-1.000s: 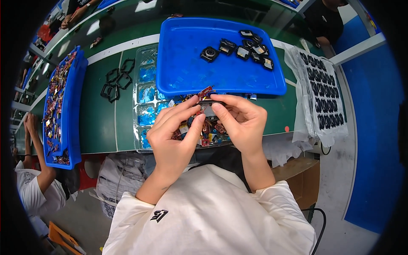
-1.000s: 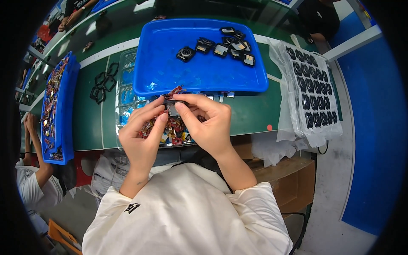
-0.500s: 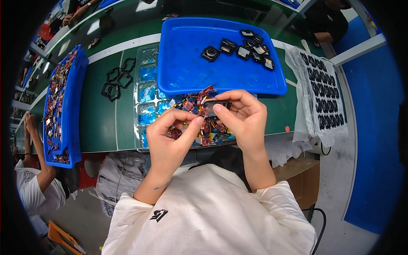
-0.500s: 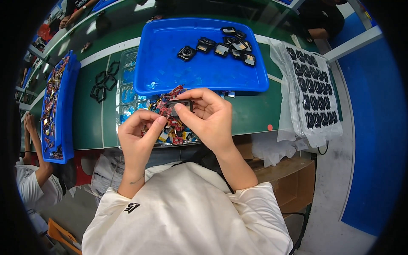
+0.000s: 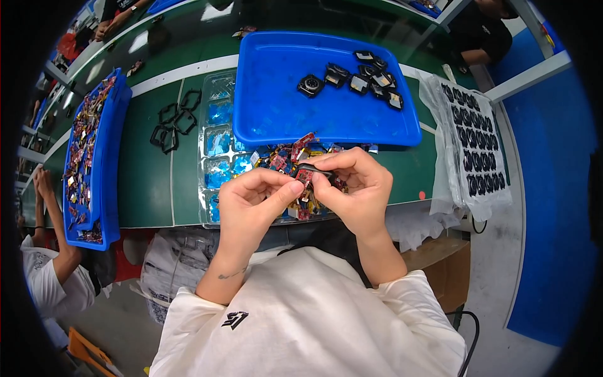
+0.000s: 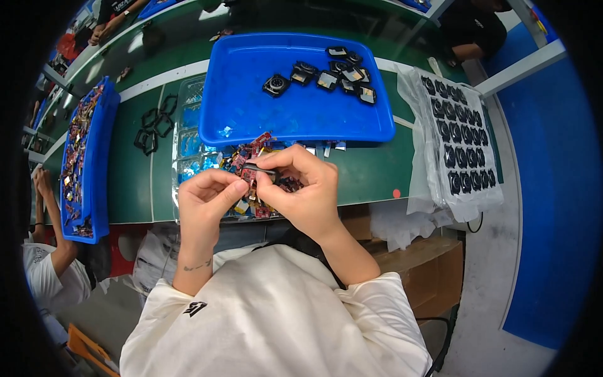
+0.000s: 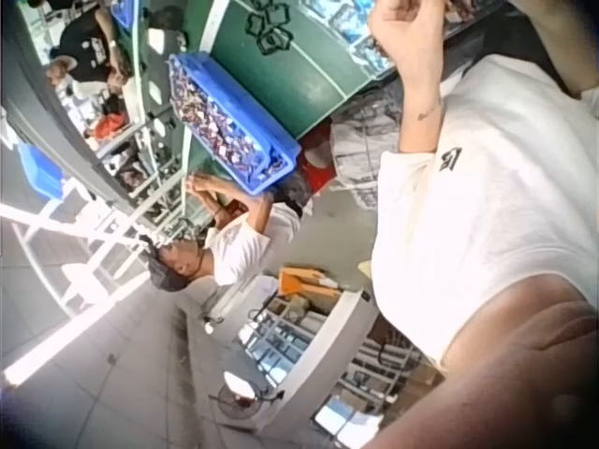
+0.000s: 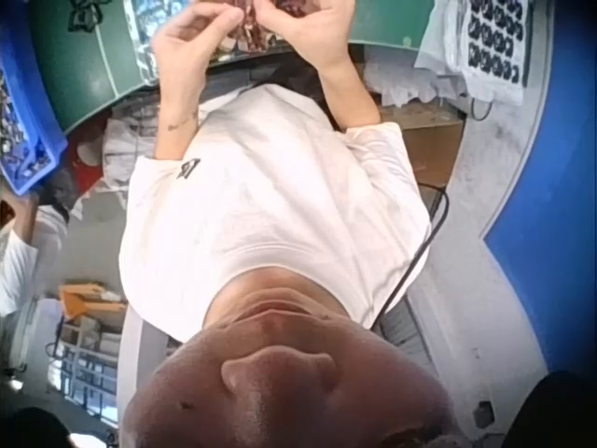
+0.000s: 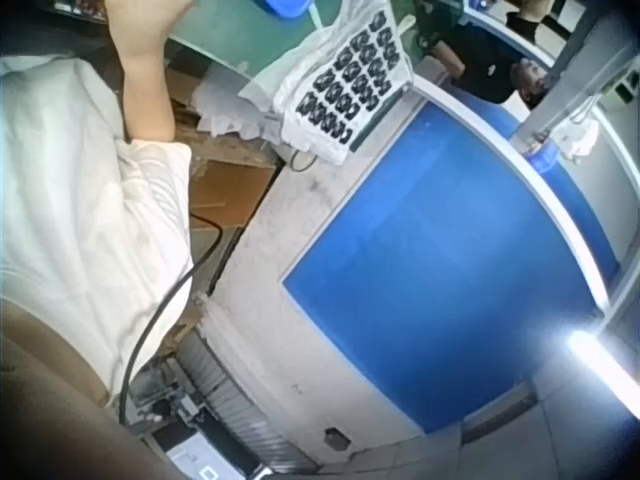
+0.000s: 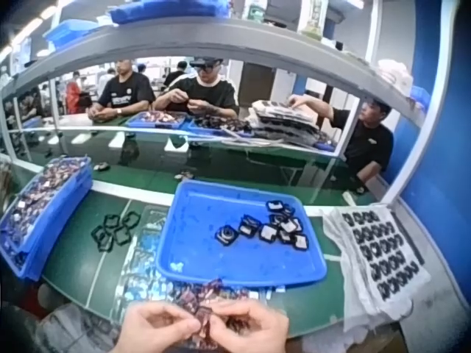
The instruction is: Assembling small electronic camera sensor modules and organizing them into trays on a factory assembly line.
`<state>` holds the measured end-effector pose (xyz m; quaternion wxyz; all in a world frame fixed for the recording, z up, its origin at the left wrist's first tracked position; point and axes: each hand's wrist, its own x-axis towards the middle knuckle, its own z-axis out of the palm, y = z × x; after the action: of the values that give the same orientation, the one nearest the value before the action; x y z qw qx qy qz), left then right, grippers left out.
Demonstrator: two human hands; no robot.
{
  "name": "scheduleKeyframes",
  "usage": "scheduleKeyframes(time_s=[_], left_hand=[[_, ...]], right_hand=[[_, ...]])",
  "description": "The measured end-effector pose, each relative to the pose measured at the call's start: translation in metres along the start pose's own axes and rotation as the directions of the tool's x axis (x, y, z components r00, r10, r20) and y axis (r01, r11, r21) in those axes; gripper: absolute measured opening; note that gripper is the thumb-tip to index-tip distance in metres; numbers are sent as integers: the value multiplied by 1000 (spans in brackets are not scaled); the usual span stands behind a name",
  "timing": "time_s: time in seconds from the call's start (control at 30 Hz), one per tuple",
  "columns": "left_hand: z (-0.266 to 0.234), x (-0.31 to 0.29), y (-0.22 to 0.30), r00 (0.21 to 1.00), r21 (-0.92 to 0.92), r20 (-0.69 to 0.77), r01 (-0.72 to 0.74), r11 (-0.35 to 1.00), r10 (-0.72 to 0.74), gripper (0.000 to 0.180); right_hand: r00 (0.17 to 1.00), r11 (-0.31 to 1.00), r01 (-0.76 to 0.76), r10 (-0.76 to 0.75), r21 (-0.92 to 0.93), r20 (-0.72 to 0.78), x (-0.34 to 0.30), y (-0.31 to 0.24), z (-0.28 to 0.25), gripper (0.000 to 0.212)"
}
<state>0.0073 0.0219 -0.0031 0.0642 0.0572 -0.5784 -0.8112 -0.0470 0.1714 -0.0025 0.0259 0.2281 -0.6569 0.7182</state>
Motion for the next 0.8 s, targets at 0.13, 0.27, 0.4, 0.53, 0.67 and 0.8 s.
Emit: scheduleKeyframes(time_s=[0.13, 0.27, 0.4, 0.53, 0.67, 0.8], left_hand=[[1, 3, -1, 994, 72, -93, -57, 996, 63, 19], [-5, 6, -5, 990, 148, -102, -83, 985, 99, 23], [-17, 9, -8, 966, 411, -97, -182, 893, 241, 14], [-20, 10, 0, 929, 474, -80, -283, 834, 361, 16], [-32, 15, 4, 911, 462, -92, -319, 827, 402, 17], [-44, 12, 7, 894, 457, -174, -298, 838, 413, 13]], right_hand=[[995, 993, -45, 34, 110, 96, 2, -5, -3, 19], [980, 985, -151, 138, 81, 146, 5, -7, -4, 21], [945, 959, -13, 105, -284, 311, 25, -18, -6, 23], [868, 970, -6, 126, -244, 479, 61, -18, -8, 17], [918, 987, -128, 155, -98, 364, 137, 5, -20, 9], [992, 897, -128, 109, -423, -69, 240, 47, -65, 23]])
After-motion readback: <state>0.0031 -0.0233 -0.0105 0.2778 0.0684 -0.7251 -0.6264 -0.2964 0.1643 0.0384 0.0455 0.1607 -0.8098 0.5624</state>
